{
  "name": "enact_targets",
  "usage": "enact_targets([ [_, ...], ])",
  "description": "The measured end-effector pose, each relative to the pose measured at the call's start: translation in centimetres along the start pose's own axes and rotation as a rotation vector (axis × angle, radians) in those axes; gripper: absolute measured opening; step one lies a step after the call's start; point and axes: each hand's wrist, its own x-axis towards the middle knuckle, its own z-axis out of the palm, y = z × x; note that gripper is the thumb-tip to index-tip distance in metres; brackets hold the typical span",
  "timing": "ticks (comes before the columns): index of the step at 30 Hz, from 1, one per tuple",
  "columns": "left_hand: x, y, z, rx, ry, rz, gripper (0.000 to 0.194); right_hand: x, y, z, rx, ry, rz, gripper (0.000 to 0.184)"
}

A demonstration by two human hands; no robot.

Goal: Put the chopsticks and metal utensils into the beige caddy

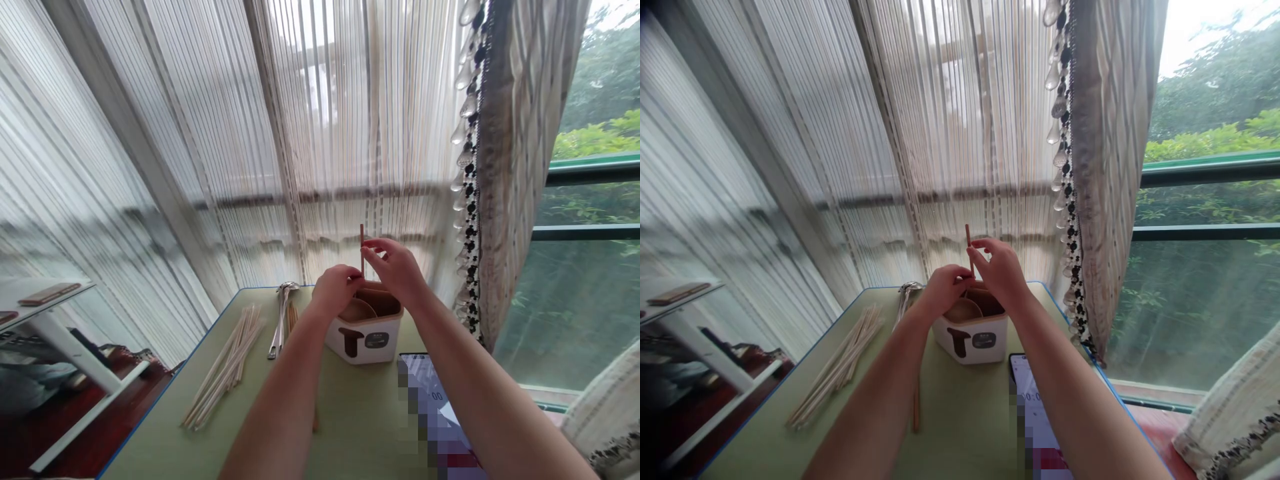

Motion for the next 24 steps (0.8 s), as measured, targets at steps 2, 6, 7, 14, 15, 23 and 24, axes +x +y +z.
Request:
enact_targets([
  [2, -0.04, -0.04, -0.08, 0.017, -0.017, 0.011, 0.016, 0.03, -0.14, 0.18, -0.015, -0.019, 0.01, 0.027],
  [6, 0.04, -0.14, -0.33, 0.003, 0.022, -0.015, 0.017, -0.08, -0.32, 0.63, -0.021, -0.034, 0.051, 0.025],
  [7, 0.08, -0.17, -0.4, -0.023, 0.043, -0.021, 0.018, -0.11, -0.35, 0.7, -0.016, -0.034, 0.056, 0.025],
  [14, 0.36, -0.14, -0.31, -0.125, 0.036, -0.01, 0.015, 0.05, -0.24, 0.53, 0.007, -0.051, 0.096, 0.03],
  [15, 0.36, -0.1, -0.26, -0.109, 0.029, -0.007, 0.015, 0.09, -0.2, 0.51, 0.014, -0.038, 0.096, 0.032],
  [23, 0.17, 0.12, -0.15, -0.117, 0.03, -0.032, 0.017, 0.04, 0.28, 0.21, 0.043, -0.033, 0.062, 0.03],
  [24, 0.18, 0.17, -0.11, -0.129, 0.037, -0.031, 0.018, 0.02, 0.35, 0.09, 0.049, -0.035, 0.062, 0.029],
])
